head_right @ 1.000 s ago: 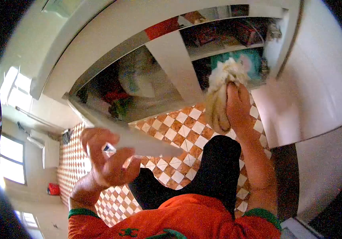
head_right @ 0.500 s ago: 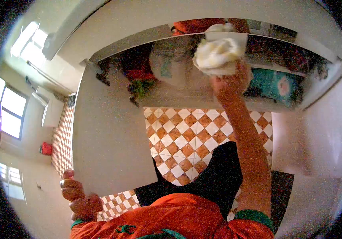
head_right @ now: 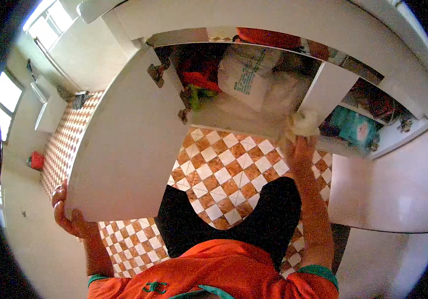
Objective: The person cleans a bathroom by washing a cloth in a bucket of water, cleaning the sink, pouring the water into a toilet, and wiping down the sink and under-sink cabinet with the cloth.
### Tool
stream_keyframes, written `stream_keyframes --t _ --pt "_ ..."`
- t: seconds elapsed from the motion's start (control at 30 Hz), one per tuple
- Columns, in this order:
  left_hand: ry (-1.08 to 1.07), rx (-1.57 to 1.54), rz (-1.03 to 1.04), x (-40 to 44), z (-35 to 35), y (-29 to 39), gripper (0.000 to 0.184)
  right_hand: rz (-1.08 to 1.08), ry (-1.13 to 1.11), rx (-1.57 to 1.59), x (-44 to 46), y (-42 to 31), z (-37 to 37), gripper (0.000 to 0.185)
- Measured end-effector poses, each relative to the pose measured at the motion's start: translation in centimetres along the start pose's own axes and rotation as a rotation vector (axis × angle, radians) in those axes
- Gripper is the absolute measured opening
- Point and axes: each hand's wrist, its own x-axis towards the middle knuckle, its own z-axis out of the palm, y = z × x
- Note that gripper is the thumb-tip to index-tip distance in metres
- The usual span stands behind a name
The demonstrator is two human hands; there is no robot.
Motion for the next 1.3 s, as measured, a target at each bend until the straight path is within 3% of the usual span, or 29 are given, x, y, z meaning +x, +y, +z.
stream_keyframes --t 0.13,0.2,0.27,0.3,0.37,0.4,0.47,0.5,0.53,0.57,0.6,0.67,0.7,0.83,0.9,0.93,0.97,1.03,1.07,1.1,1.17,1.2,1.27,1.3 --pt "-0.105 -0.025 0.061 -0.7 -1.1 -0.9 0.027 -0.288 -0.142 0.199 2.5 -11.5 0.0 0.036" --pt "-0.088 -0.063 0.050 -0.8 -1.0 -1.1 0.025 -0.244 -0.358 0.725 3.6 -18.5 0.5 0.037" --pt "-0.085 -0.091 0.046 -1.2 -0.9 -1.0 0.024 -0.011 -0.661 1.468 4.5 -25.9 0.4 0.038" --pt "-0.019 -0.100 0.008 -1.6 -0.8 -0.9 0.026 -0.112 -0.633 1.583 4.9 -29.5 0.1 0.039" --pt "0.110 -0.117 -0.061 -2.1 -0.9 -0.9 0.036 -0.658 0.076 1.141 5.7 -34.6 0.5 0.032" --pt "0.099 -0.124 -0.051 -1.8 -1.2 -0.9 0.036 -0.651 0.090 1.135 5.9 -36.0 0.9 0.032" --pt "-0.128 0.140 0.203 -0.5 -2.4 -0.5 0.029 -0.502 0.276 1.033 6.4 -37.7 1.5 0.035" --pt "-0.032 0.016 0.078 -1.2 -1.9 -1.2 0.033 -0.496 0.285 1.033 6.6 -37.7 1.7 0.035" --pt "0.079 -0.120 -0.034 -2.0 -1.4 -1.8 0.038 -0.260 0.149 1.288 6.9 -37.5 2.2 0.037" --pt "0.073 -0.109 -0.035 -1.6 -0.7 -1.4 0.038 -0.009 0.000 1.532 7.3 -37.0 2.6 0.040" --pt "0.017 -0.312 -0.038 -0.9 0.1 -0.9 0.035 0.258 -0.160 1.761 7.8 -36.5 3.1 0.043" --pt "-0.053 -0.352 -0.054 -0.5 0.1 -0.4 0.031 0.275 -0.097 1.406 8.6 -34.6 4.1 0.041" --pt "-0.087 -0.372 -0.064 -0.4 0.1 -0.2 0.030 0.035 0.117 0.823 9.0 -32.9 5.0 0.035" --pt "-0.117 -0.234 0.066 -0.8 -0.2 -1.0 0.029 0.446 0.069 0.920 8.3 -29.8 10.0 0.035" --pt "-0.077 -0.545 -0.093 -1.1 -0.6 -1.2 0.029 0.566 -0.024 0.981 5.8 -28.4 13.1 0.036" --pt "-0.051 -0.220 -0.014 -1.1 0.5 0.0 0.032 0.687 -0.120 1.021 5.3 -28.1 13.8 0.037" --pt "-0.050 -0.213 -0.004 -1.0 0.3 0.2 0.032 0.681 -0.116 1.031 5.3 -28.6 12.8 0.037" --pt "-0.080 -0.017 -0.187 -0.8 -0.1 0.5 0.044 0.494 -0.104 0.968 5.8 -30.7 9.0 0.037" --pt "-0.066 0.009 -0.178 -0.7 0.0 0.5 0.044 0.406 -0.025 0.981 6.4 -32.0 7.6 0.035" --pt "-0.011 -0.113 -0.155 -0.5 0.8 0.4 0.050 0.390 -0.034 1.009 7.3 -32.9 5.4 0.035" --pt "0.055 -0.213 -0.126 0.0 1.3 0.8 0.057 -0.026 -0.029 0.935 9.0 -34.2 1.1 0.035" --pt "0.026 -0.241 -0.184 0.2 1.4 1.1 0.060 -0.042 -0.033 0.952 9.5 -34.5 0.7 0.035" --pt "-0.038 -0.322 -0.260 0.1 0.7 1.0 0.062 -0.395 0.107 0.981 11.4 -34.7 0.9 0.032" --pt "-0.025 -0.310 -0.257 0.1 0.6 1.1 0.062 -0.373 0.156 0.844 12.3 -34.2 1.9 0.030"
